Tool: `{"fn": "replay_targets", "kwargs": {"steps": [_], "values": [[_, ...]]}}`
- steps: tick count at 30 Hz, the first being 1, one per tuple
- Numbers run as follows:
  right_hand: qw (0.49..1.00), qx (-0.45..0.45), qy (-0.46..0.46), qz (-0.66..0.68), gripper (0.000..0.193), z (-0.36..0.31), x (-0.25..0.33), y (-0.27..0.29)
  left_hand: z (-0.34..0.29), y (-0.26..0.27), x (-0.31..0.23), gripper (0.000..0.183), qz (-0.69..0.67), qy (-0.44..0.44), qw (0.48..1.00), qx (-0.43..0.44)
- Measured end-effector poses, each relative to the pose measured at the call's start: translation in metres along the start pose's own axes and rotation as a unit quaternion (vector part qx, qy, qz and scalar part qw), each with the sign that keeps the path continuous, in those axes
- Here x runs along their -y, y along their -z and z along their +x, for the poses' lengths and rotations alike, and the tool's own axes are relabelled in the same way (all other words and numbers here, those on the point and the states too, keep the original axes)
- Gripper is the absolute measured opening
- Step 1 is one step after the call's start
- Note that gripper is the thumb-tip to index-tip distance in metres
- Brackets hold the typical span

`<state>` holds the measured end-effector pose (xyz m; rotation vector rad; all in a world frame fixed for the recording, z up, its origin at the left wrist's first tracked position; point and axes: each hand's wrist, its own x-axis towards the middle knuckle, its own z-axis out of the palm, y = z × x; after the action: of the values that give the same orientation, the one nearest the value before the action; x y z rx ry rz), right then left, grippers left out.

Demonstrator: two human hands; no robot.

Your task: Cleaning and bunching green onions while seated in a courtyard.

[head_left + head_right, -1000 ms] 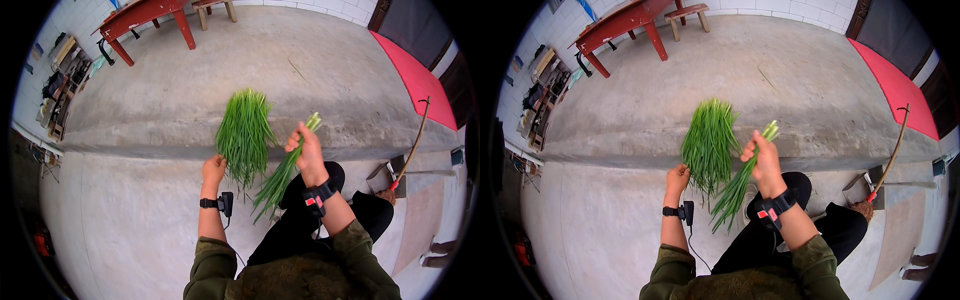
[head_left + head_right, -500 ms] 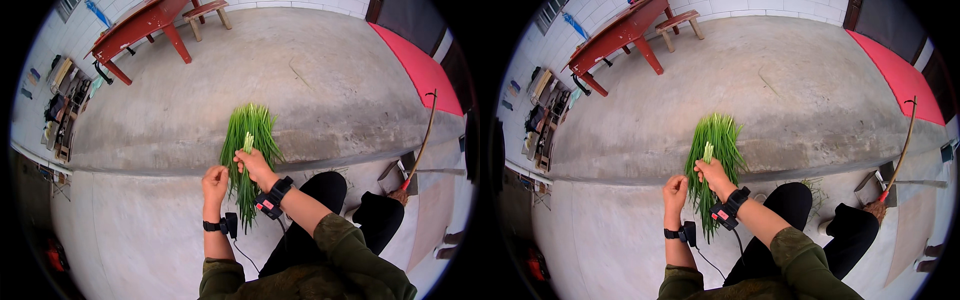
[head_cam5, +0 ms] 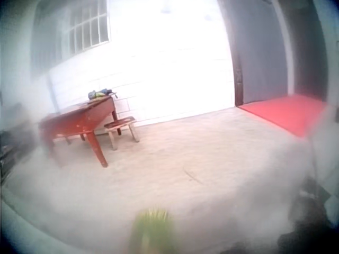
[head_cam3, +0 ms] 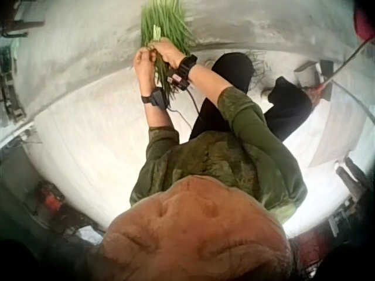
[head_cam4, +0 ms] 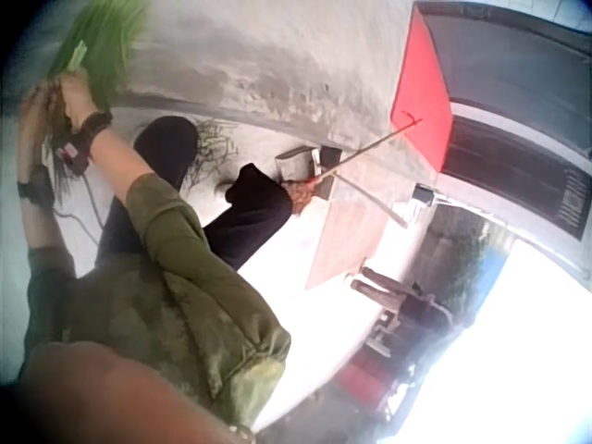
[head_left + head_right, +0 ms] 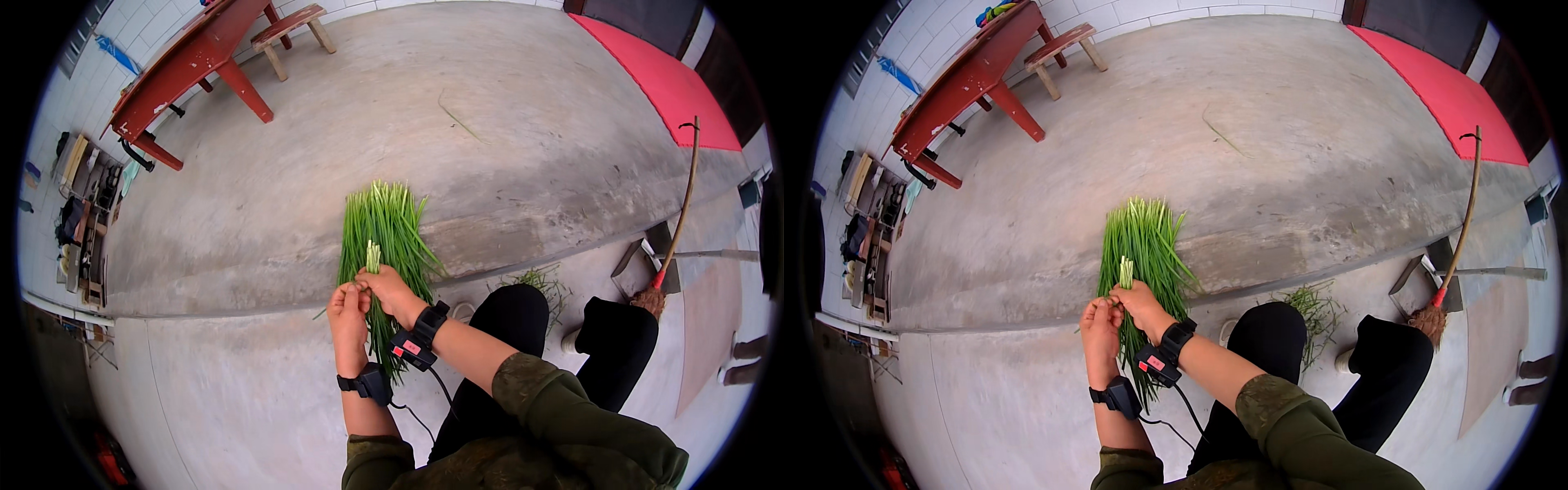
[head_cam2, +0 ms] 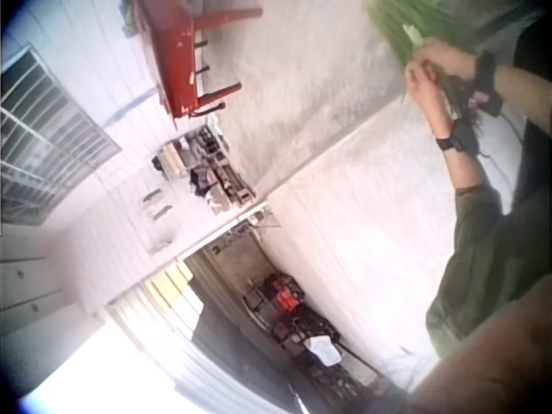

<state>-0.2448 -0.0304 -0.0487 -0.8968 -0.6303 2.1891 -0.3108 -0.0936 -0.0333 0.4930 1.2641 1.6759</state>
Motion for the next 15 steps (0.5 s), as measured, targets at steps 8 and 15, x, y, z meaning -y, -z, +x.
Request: {"fn": "replay_targets", "kwargs": {"steps": [8,15], "values": [[0.999,0.036,-0.017,0.019,0.005,-0.002,0.007,0.004,-0.003,0.002,0.001,0.011,0.008,0.015,1.000,0.011],[1.000,-0.001,0.029,-0.008,0.005,0.000,-0.002,0.007,-0.022,-0.020,-0.018,0.014,-0.059,0.026,0.997,0.049]]}}
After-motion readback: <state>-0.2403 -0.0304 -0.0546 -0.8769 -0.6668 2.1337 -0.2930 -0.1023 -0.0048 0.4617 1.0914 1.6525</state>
